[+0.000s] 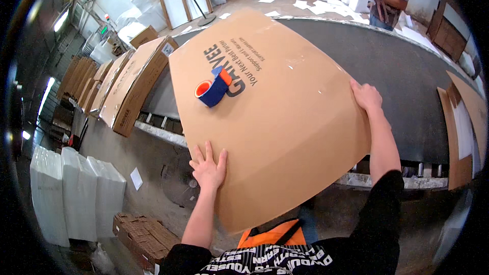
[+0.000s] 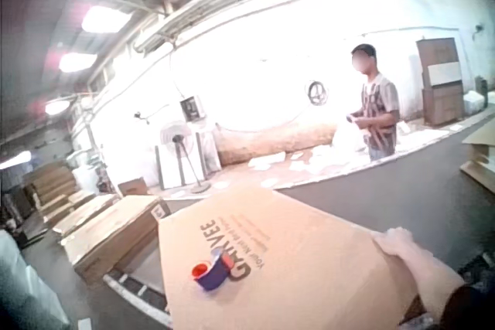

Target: The person seals large cardboard boxes on a conveyor belt using a handheld tape dispenser, pulling tape across the seams and pressing it down by hand.

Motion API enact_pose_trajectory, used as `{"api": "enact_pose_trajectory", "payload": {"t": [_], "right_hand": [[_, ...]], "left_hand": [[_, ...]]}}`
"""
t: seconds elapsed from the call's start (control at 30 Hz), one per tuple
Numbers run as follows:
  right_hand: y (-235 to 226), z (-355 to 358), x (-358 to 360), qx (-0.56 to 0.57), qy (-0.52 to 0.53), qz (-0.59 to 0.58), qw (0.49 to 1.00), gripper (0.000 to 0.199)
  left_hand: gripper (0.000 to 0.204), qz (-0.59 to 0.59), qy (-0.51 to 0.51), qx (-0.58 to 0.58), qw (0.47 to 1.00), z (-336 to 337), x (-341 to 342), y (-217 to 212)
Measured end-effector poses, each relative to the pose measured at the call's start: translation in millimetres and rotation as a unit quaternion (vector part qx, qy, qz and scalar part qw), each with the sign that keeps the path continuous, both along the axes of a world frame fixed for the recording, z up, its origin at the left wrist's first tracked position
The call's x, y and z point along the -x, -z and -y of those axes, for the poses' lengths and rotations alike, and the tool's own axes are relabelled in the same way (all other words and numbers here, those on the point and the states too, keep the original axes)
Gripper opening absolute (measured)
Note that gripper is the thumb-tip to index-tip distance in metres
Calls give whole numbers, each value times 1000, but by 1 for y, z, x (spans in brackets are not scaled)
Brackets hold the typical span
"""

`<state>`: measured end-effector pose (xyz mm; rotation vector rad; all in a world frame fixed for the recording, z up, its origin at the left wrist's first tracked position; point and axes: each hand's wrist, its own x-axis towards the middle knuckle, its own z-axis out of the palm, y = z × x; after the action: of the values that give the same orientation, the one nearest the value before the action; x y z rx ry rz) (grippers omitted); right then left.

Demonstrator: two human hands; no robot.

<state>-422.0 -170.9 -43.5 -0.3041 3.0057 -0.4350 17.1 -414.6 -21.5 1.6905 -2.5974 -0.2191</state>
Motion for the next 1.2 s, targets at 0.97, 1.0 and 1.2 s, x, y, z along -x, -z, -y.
{"api": "enact_pose_trajectory", "payload": {"t": [0.97,1.0,1.2], "right_hand": [[32,-41,-370,301,18,-466,832,34],[28,-41,-355,297,31,-474,828,31],[61,-57,-258,219,231,-403,858,31]], "left_hand": [[101,-77,556,140,815,24,-123,20],[101,-85,572,138,804,16,-111,18],[99,-68,478,78,872,-32,-39,13]]}}
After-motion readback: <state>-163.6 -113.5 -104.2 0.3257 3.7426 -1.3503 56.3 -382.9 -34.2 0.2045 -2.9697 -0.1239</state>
